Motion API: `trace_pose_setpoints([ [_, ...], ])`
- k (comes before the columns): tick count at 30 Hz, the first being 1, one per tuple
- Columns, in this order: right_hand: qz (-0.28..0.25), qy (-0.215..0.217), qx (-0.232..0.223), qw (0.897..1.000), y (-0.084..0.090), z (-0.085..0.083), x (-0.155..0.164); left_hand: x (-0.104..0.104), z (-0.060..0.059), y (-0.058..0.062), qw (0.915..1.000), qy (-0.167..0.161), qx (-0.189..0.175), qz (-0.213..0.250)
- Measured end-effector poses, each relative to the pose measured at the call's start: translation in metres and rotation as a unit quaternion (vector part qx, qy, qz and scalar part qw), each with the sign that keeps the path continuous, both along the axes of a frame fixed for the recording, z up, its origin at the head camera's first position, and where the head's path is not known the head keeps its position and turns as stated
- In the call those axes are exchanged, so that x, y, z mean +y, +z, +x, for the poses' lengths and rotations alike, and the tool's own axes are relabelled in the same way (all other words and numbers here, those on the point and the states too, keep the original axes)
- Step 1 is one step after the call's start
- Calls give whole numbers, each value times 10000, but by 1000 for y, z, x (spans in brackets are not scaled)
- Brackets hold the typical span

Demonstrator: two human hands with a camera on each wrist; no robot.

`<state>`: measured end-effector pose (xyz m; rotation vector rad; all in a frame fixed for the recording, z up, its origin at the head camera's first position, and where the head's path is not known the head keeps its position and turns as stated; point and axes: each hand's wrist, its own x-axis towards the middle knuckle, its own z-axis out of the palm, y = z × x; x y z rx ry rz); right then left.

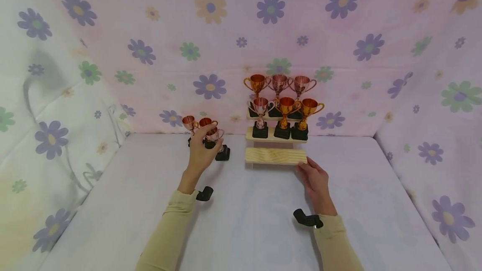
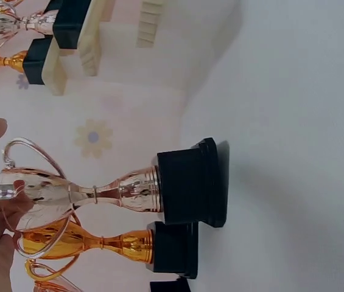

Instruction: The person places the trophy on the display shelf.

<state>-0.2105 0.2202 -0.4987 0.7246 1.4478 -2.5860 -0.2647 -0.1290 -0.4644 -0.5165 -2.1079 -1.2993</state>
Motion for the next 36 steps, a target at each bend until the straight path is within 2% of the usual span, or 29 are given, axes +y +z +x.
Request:
trace_pose_setpoints([
  [9,48,-17,18,10000,0,0,-1,-4,-5,-5,9999,-23,8,-168],
  [16,3,26,11,10000,-1,0,-1,-9,-10,-14,9989,115,333,324],
  [28,49,-41,6,10000,-1,-1,-2,-5,-13,-15,9979,-167,598,158],
  [31,49,-55,2,10000,-2,-2,-1,-4,-12,-15,9981,-18,596,147],
  [36,60,-62,43,10000,-4,-2,-1,-4,-11,-19,9989,155,338,270],
])
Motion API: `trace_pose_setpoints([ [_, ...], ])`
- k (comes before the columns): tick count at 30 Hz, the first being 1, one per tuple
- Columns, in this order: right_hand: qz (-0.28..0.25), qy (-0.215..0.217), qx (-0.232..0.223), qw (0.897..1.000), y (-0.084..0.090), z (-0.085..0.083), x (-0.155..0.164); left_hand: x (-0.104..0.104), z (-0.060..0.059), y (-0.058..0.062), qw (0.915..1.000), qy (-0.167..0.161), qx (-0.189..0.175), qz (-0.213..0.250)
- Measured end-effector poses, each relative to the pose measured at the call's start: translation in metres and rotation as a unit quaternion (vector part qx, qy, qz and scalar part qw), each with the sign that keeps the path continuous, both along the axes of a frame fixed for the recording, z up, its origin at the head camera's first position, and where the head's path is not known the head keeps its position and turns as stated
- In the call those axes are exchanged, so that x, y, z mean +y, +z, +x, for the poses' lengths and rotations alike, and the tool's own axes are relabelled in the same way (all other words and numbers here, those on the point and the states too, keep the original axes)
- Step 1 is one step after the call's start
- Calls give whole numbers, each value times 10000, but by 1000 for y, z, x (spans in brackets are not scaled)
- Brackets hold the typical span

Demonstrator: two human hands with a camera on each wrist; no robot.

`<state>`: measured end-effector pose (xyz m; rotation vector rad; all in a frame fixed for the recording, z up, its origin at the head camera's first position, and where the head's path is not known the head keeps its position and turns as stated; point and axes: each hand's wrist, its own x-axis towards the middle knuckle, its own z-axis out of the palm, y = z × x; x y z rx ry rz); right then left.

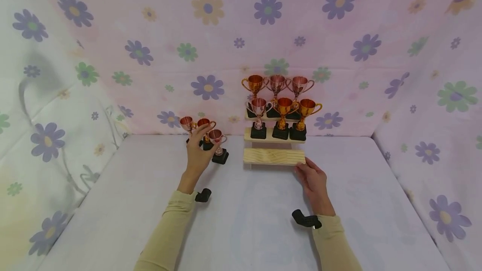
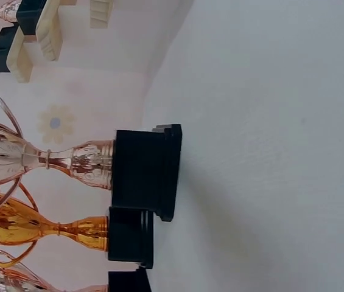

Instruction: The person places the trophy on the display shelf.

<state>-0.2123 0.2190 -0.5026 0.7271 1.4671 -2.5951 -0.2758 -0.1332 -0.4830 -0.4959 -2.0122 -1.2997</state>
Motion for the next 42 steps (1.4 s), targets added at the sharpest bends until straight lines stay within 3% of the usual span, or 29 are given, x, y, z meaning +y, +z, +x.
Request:
trace_pose_setpoints([
  [6,-6,31,-17,10000,0,1,0,0,1,-6,9991,58,-314,295],
  [10,-22,13,-22,10000,0,1,0,5,14,8,9949,-269,-560,789],
  [14,16,13,-30,10000,1,1,-1,6,24,20,9833,-648,-1095,1301],
  [19,-4,0,48,10000,0,0,-1,2,22,18,9662,-996,-1641,1721],
  [23,-34,-20,74,10000,-1,0,0,-1,14,7,9585,-964,-1881,1912],
  [27,-35,-33,86,10000,-2,0,0,2,11,5,9591,-992,-1842,1907],
  [33,-41,-66,132,9999,-2,-1,0,16,22,25,9645,-1282,-1469,1782],
  [38,-117,-44,127,9998,-1,0,0,41,28,34,9645,-1429,-1424,1707],
  [42,-153,-9,151,9998,0,0,1,66,25,31,9622,-1551,-1399,1748],
])
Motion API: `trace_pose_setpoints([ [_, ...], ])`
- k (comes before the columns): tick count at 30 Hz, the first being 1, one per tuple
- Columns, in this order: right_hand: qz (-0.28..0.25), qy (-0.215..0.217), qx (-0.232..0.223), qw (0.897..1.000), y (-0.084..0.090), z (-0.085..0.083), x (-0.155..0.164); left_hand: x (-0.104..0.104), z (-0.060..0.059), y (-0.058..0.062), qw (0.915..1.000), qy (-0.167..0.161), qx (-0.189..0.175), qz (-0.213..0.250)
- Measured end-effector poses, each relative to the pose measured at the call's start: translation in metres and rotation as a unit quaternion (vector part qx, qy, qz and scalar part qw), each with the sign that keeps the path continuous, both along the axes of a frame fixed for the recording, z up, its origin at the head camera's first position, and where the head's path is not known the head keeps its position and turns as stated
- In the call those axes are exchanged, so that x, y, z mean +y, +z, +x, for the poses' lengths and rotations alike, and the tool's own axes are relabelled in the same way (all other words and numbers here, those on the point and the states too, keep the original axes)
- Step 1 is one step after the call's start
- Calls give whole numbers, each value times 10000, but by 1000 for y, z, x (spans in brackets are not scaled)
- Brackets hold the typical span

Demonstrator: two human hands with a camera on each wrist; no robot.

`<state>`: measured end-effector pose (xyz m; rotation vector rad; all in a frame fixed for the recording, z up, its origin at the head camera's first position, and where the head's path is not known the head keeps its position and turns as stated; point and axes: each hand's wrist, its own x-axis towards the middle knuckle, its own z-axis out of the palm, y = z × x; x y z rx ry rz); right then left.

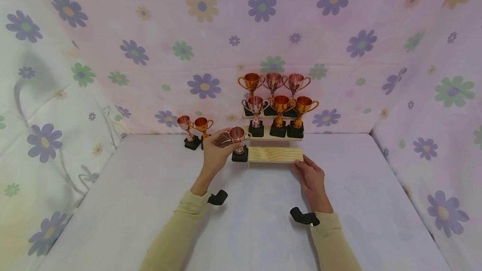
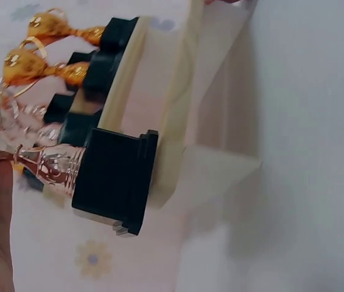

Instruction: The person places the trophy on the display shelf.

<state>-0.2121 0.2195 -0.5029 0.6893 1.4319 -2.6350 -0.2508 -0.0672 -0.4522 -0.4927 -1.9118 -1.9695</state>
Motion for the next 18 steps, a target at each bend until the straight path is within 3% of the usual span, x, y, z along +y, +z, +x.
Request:
trace_pose_setpoints([
  [9,128,-11,-43,9999,-1,1,0,38,-13,-6,9996,109,105,226],
  [18,32,-27,58,10000,-4,0,0,72,-13,-6,9994,-46,105,339],
])
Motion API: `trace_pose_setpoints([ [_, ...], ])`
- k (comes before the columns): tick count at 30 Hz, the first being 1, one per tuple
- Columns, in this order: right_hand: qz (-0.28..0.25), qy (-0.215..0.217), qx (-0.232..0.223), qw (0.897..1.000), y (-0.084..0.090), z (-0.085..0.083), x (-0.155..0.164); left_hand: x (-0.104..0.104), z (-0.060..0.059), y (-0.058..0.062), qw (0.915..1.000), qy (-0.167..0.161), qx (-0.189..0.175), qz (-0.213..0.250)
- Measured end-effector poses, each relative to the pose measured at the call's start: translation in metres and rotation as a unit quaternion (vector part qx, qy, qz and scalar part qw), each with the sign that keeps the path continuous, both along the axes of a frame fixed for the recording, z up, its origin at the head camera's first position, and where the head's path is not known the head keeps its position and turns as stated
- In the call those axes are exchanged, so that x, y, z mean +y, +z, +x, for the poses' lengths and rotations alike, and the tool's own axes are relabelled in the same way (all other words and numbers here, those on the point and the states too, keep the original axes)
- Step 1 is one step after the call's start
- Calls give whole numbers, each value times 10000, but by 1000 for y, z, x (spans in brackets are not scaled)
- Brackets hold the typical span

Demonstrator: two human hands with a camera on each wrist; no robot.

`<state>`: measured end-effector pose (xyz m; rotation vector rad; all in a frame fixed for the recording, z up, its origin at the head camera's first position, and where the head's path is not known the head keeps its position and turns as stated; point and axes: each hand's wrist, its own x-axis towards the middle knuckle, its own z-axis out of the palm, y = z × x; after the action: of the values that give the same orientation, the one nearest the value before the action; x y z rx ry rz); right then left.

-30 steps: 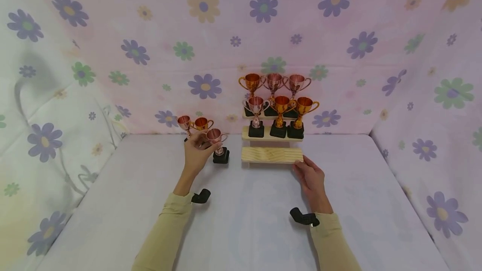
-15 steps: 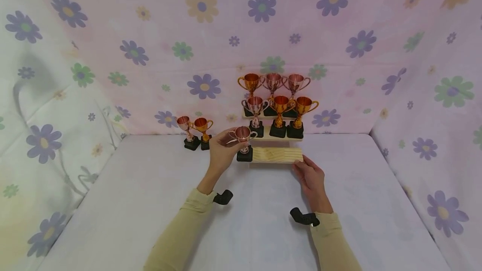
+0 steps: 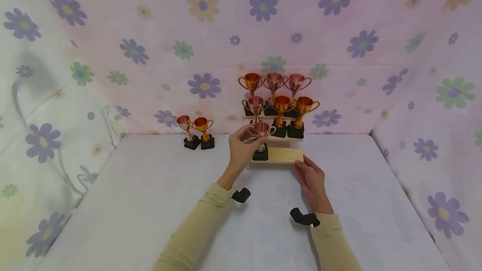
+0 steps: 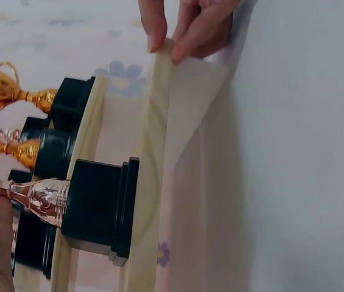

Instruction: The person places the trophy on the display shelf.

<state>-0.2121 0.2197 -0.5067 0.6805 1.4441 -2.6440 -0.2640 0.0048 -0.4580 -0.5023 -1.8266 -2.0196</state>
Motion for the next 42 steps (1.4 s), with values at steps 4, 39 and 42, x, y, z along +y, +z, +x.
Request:
trace_pose_setpoints([
  [4,10,39,7,10000,2,0,-1,12,3,1,9999,-12,12,108],
  [39,16,110,-83,9999,4,1,1,80,-4,4,9992,310,-72,-247],
  [42,10,86,-102,9999,4,0,0,80,-4,3,9990,336,-16,-307],
])
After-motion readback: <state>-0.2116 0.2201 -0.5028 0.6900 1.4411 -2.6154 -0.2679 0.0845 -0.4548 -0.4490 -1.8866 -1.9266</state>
